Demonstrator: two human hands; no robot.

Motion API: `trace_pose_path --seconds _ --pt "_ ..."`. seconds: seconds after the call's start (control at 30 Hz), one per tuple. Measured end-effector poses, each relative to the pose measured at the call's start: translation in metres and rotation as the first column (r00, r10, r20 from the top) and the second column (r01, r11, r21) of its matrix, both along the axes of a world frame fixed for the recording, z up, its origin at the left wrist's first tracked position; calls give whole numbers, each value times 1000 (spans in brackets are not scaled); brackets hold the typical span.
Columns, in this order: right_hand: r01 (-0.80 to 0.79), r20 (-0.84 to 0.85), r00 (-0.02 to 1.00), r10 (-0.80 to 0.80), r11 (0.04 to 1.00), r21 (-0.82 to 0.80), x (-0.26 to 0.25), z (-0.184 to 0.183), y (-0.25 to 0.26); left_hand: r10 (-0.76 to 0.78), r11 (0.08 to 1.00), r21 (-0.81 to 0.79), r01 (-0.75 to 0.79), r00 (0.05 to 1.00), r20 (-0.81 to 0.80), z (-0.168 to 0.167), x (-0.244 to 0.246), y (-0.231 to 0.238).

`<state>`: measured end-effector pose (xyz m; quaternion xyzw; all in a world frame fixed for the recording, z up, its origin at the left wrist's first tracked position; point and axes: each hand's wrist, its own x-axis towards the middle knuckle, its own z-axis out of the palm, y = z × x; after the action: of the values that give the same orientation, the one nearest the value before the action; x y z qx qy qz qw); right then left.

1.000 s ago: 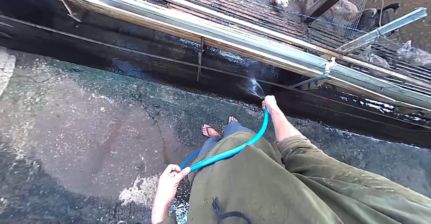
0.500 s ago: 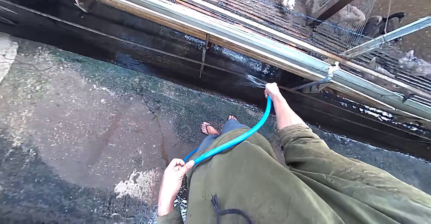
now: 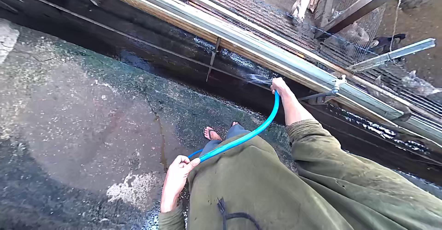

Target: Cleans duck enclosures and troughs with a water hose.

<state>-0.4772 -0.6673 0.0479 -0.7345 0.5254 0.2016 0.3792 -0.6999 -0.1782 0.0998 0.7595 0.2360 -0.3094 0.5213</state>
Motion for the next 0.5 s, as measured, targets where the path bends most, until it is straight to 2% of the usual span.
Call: trace_pose_path --seconds 0.17,0.5 --pt "23 30 999 -25 996 87 8 -4 22 37 999 16 -37 999 -1 0 -7 12" --pt "-98 9 995 97 986 134 16 -18 62 153 988 -19 -153 988 6 4 -26 35"
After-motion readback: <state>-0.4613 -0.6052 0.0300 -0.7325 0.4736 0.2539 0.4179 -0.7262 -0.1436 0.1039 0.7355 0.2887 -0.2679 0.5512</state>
